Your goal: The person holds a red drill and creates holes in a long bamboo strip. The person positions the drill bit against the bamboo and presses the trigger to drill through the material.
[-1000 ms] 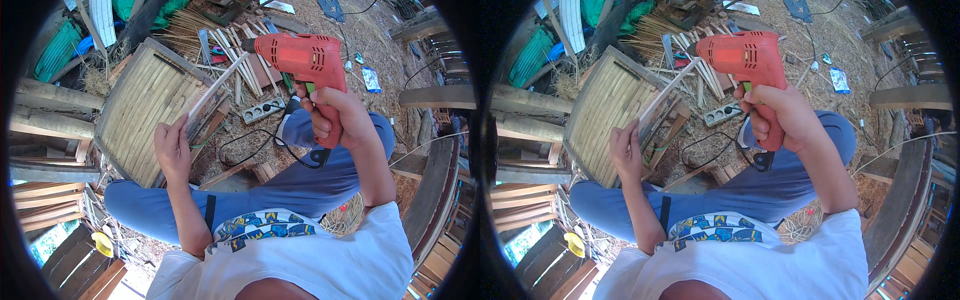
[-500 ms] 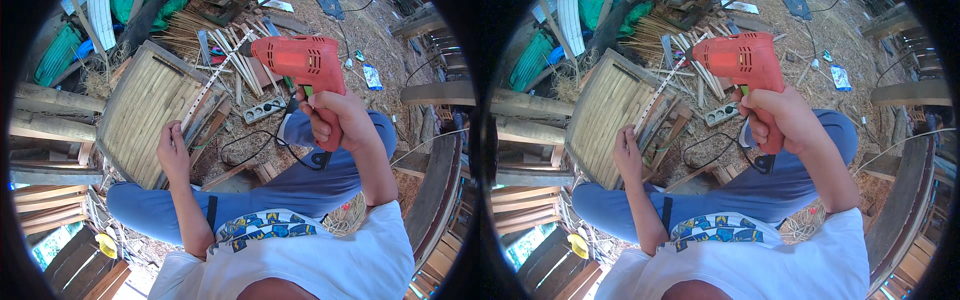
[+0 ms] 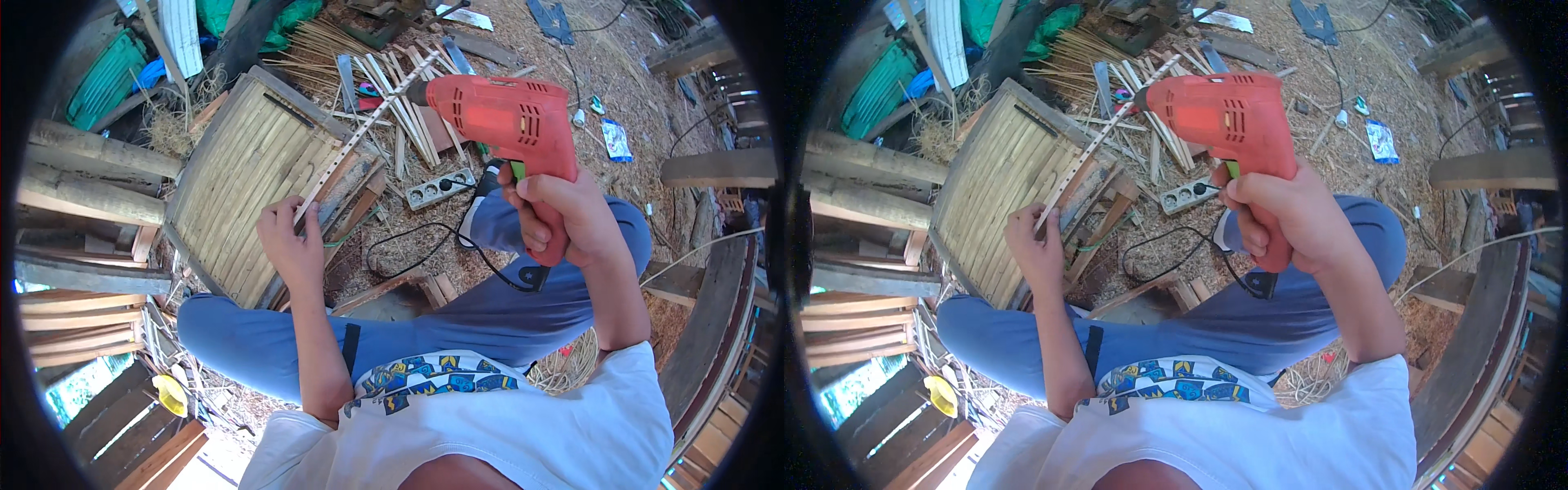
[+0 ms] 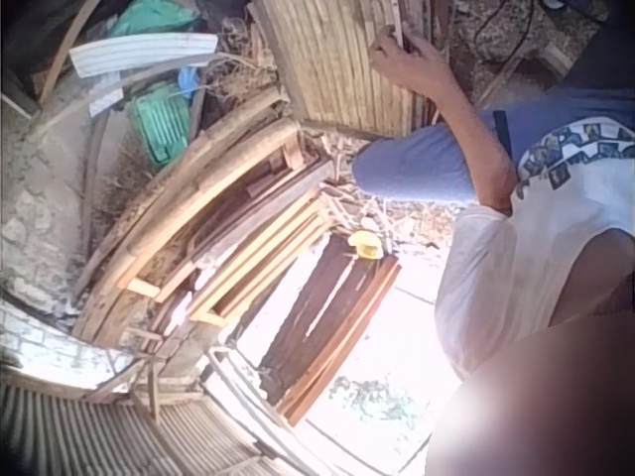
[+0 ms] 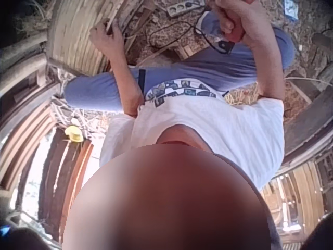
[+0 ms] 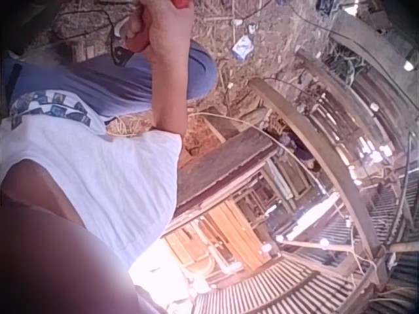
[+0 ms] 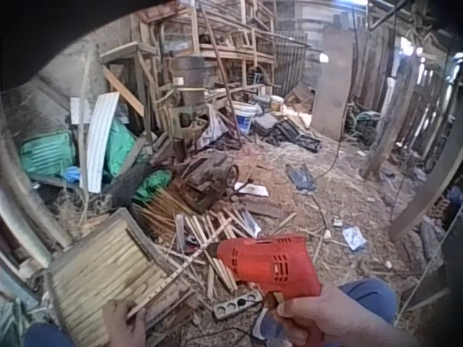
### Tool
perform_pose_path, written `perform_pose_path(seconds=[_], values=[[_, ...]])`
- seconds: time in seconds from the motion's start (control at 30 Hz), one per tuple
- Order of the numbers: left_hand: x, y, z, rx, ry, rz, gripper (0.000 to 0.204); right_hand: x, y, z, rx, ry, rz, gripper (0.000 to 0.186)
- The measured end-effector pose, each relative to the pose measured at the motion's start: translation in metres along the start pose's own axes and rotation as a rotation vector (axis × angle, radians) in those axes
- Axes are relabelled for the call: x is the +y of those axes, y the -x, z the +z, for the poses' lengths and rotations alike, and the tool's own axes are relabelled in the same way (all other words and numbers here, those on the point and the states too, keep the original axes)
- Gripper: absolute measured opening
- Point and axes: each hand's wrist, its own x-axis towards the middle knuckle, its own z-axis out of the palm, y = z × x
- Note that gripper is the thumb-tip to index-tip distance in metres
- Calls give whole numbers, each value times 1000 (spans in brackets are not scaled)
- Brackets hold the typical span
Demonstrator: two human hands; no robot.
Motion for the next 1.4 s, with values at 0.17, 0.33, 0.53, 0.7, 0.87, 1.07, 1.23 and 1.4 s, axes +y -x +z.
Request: perform_pose_path(seconds=[0.17,0.33,0.53,0.7,0.87,1.07,1.23,1.4], values=[[5,1,8,72,-89,2,18,0,-1,3,45,22,-12,32],[8,5,11,44,-201,-19,26,4,-5,6,58,93,-57,30],[8,10,-4,72,76,-100,28,9,-14,18,85,267,-123,28],[7,15,-11,102,121,-84,24,1,-10,29,12,391,-143,40],[-1,17,-7,151,227,-101,18,-12,12,71,-57,562,-78,25],[-6,20,-3,184,273,-147,20,-10,31,103,-39,663,30,28],[-3,21,-2,165,300,-218,18,-14,41,119,-13,738,104,29],[-2,23,-2,178,309,-232,16,-19,43,133,-16,777,163,29]])
